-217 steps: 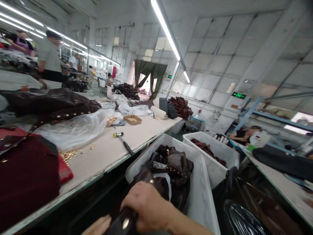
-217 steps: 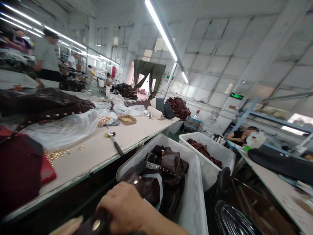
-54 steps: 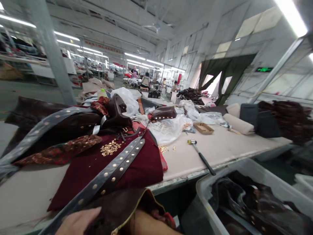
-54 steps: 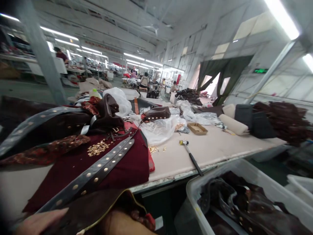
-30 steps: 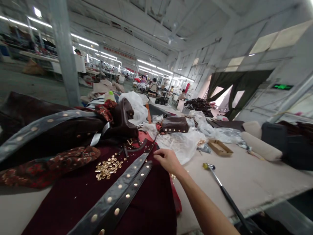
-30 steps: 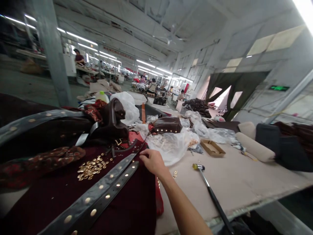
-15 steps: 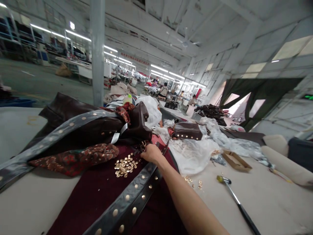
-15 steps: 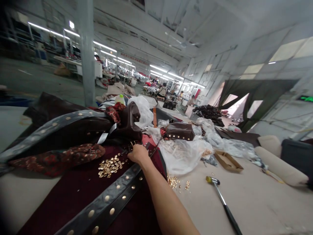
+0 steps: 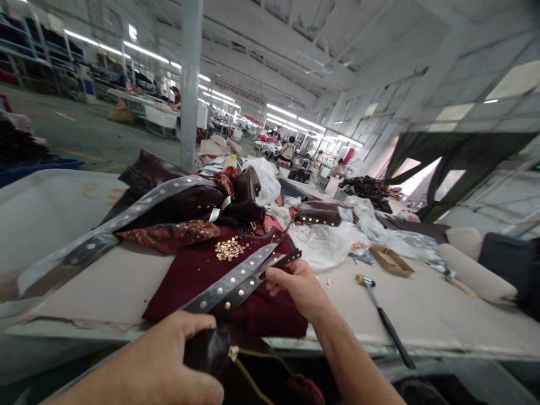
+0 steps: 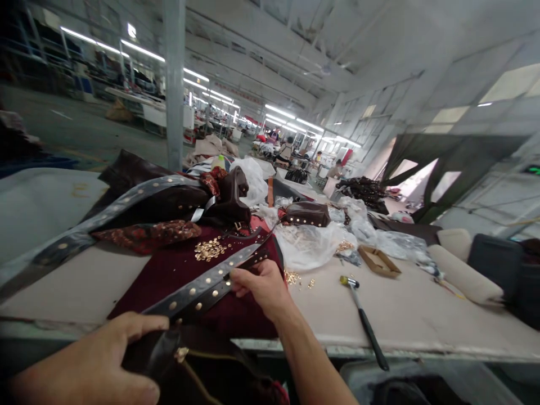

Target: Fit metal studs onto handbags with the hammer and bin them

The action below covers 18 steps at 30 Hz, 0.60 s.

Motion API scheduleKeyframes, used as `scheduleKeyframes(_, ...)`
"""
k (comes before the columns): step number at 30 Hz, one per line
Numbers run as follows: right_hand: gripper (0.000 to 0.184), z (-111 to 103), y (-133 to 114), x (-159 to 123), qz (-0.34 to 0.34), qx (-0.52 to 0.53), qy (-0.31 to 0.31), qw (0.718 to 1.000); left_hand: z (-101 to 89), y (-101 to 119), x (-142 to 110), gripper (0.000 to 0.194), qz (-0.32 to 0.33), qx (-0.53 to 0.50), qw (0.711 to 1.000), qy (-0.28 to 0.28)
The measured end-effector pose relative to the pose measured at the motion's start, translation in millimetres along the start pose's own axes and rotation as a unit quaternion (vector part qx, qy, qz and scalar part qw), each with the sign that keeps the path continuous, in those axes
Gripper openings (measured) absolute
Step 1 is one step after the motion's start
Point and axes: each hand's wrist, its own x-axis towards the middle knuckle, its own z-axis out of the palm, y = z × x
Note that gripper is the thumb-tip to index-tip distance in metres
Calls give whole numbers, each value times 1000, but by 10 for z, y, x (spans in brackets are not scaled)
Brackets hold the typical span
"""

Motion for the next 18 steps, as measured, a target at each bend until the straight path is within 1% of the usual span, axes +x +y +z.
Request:
scheduleKeyframes(2, 29, 107, -26, -335, -23, 48, 19, 998, -36, 141, -19, 33, -59, -52, 995, -57)
scheduleKeyframes(3, 26, 166, -29, -487, -21, 69, 22, 997, -62, 200, -28, 32, -73, -72, 992, -78)
scheduleKeyframes(5, 23, 287, -25, -744, 9, 110, 7, 994, -113, 282, -44, 33, -63, -92, 989, -98)
scheduleKeyframes(7, 26, 400, -16, -918, 43, 160, -10, 986, -141, 316, -63, 37, -37, -101, 989, -103)
scheduleKeyframes(10, 35, 535, -7, -1033, 79, 216, -19, 973, -130, 317, -102, 43, -34, -107, 987, -114)
scheduleKeyframes(12, 39, 598, -2, -1052, 87, 226, -14, 970, -108, 317, -135, 43, -29, -96, 989, -112)
scheduleKeyframes(15, 41, 654, 14, -1066, 82, 206, -3, 975, -81, 328, -183, 41, -24, -44, 995, -86)
scheduleKeyframes(18, 41, 682, 28, -1089, 81, 174, 17, 981, -66, 327, -210, 39, -39, -13, 997, -59)
